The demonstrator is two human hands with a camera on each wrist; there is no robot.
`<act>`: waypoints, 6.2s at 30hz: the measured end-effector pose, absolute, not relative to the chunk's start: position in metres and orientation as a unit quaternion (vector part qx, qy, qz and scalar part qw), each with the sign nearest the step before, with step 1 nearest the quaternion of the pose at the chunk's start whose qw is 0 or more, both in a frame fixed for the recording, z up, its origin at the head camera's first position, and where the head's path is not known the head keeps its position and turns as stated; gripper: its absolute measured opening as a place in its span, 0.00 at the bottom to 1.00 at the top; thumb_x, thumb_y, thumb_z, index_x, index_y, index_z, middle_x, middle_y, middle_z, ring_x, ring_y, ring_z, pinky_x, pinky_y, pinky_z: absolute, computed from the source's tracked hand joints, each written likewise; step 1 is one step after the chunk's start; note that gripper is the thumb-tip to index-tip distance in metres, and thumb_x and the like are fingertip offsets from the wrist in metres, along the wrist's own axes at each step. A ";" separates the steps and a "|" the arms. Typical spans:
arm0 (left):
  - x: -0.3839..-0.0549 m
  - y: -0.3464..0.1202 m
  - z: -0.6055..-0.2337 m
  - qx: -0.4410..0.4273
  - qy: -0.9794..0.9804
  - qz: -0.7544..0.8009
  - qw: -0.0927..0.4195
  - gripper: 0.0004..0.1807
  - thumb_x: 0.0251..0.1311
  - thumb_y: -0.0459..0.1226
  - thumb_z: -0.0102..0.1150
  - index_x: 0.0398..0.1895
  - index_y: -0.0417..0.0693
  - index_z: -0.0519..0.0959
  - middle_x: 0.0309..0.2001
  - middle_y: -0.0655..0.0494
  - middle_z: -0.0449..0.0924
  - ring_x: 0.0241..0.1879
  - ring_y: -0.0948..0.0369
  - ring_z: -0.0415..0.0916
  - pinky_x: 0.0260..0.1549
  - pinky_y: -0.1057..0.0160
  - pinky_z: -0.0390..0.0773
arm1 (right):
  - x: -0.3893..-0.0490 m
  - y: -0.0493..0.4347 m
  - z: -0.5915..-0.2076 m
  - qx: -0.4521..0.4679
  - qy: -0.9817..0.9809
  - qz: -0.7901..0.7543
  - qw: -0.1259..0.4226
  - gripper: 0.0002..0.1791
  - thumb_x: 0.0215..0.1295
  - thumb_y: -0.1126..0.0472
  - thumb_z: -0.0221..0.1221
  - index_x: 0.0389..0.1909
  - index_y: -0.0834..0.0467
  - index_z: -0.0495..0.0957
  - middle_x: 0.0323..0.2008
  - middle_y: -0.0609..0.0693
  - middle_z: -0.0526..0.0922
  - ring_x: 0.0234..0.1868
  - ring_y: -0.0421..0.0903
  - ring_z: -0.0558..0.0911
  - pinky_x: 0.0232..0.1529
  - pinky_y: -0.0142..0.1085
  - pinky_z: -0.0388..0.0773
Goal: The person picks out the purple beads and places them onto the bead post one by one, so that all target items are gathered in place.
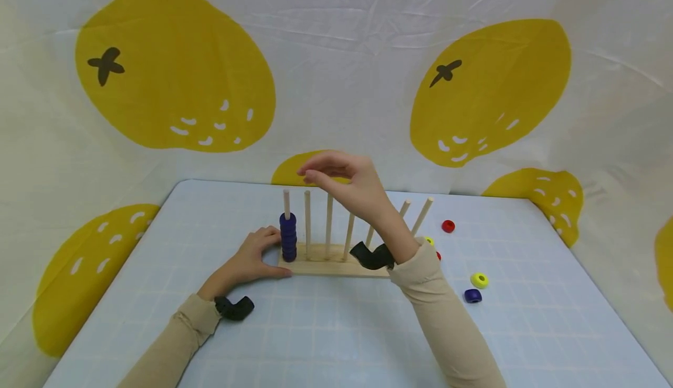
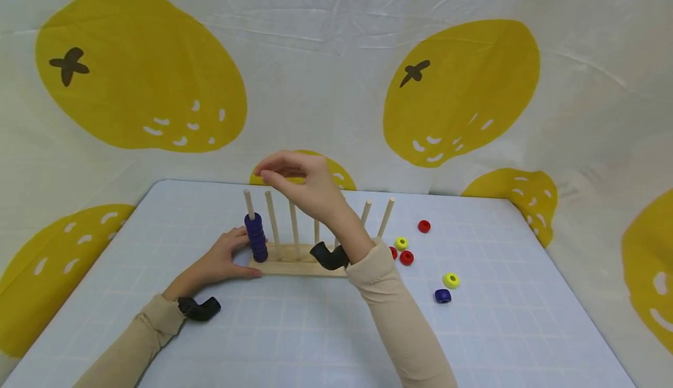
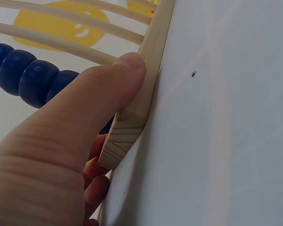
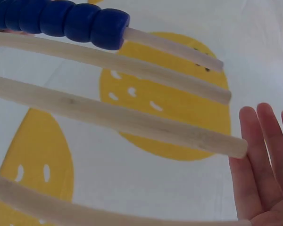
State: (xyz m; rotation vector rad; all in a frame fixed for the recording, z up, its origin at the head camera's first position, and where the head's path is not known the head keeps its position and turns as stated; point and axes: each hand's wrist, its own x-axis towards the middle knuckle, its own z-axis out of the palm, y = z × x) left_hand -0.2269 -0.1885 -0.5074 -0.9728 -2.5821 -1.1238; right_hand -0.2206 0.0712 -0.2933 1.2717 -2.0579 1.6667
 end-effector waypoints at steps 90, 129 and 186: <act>-0.224 -0.187 -0.504 -0.306 -0.873 -0.374 0.065 0.38 0.37 0.51 0.82 0.55 0.48 0.82 0.49 0.59 0.76 0.51 0.57 0.69 0.51 0.49 0.63 | -0.113 0.345 -0.436 0.132 -0.957 0.252 -0.056 0.32 0.48 0.84 0.54 0.34 0.42 0.87 0.40 0.37 0.87 0.49 0.45 0.82 0.48 0.45 0.79; -0.225 -0.187 -0.504 -0.310 -0.871 -0.376 0.063 0.37 0.38 0.51 0.82 0.54 0.49 0.82 0.49 0.60 0.76 0.51 0.57 0.69 0.52 0.48 0.63 | -0.120 0.336 -0.421 0.193 -0.937 0.285 -0.065 0.22 0.50 0.82 0.62 0.35 0.52 0.86 0.44 0.51 0.85 0.46 0.41 0.81 0.38 0.38 0.82; -0.222 -0.186 -0.502 -0.309 -0.872 -0.372 0.069 0.36 0.37 0.52 0.82 0.53 0.49 0.82 0.48 0.61 0.76 0.50 0.58 0.69 0.49 0.50 0.63 | -0.153 0.246 -0.310 0.351 -0.799 0.473 0.121 0.22 0.46 0.88 0.64 0.42 0.67 0.83 0.48 0.61 0.82 0.49 0.44 0.82 0.43 0.34 0.80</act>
